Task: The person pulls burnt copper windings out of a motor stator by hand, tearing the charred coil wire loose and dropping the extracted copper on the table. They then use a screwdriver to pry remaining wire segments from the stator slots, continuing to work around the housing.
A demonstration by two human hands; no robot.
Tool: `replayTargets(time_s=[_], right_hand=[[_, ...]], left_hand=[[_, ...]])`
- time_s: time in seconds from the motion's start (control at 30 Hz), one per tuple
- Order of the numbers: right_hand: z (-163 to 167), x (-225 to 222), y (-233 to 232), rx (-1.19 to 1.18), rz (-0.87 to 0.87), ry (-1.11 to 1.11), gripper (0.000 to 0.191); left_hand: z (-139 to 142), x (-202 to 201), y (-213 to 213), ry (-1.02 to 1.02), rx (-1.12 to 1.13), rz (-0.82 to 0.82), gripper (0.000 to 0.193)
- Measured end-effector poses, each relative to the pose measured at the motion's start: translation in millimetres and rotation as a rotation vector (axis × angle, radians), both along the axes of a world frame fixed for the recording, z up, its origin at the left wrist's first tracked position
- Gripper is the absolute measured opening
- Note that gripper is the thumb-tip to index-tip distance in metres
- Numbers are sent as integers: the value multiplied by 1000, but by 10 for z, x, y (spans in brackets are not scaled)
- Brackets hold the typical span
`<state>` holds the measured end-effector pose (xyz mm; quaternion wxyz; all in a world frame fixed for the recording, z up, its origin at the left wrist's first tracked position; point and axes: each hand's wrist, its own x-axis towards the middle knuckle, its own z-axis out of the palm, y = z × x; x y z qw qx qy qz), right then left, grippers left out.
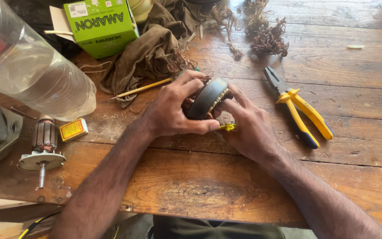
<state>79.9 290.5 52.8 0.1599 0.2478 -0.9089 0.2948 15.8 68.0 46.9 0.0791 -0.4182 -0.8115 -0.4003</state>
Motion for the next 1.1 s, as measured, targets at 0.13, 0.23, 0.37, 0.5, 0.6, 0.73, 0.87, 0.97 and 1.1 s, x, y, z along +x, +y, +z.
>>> replayTargets(time_s=[0.13, 0.23, 0.37, 0.5, 0.6, 0.73, 0.87, 0.97, 1.1], right_hand=[[15, -14, 1, 14, 27, -3, 48], [14, -26, 4, 18, 22, -23, 53], [0, -44, 6, 17, 23, -7, 49], [-16, -42, 5, 36, -16, -41, 47], [-19, -29, 8, -15, 38, 56, 35], [7, -4, 49, -61, 67, 32, 49], [48, -1, 123, -27, 55, 98, 53], [52, -39, 153, -12, 67, 203, 47], [20, -70, 205, -25, 54, 283, 35]], left_hand=[[20, -17, -9, -43, 14, -3, 78], [19, -41, -8, 57, 22, -12, 75], [16, -63, 1, -62, 66, -19, 73], [8, -68, 19, -96, 39, -13, 72], [15, -51, -23, -140, 31, -27, 70], [29, -11, -62, -212, -25, -25, 60], [65, 19, -78, -202, 6, -21, 58], [98, 34, -69, -195, 35, -22, 60], [120, 45, -59, -226, 53, -27, 67]])
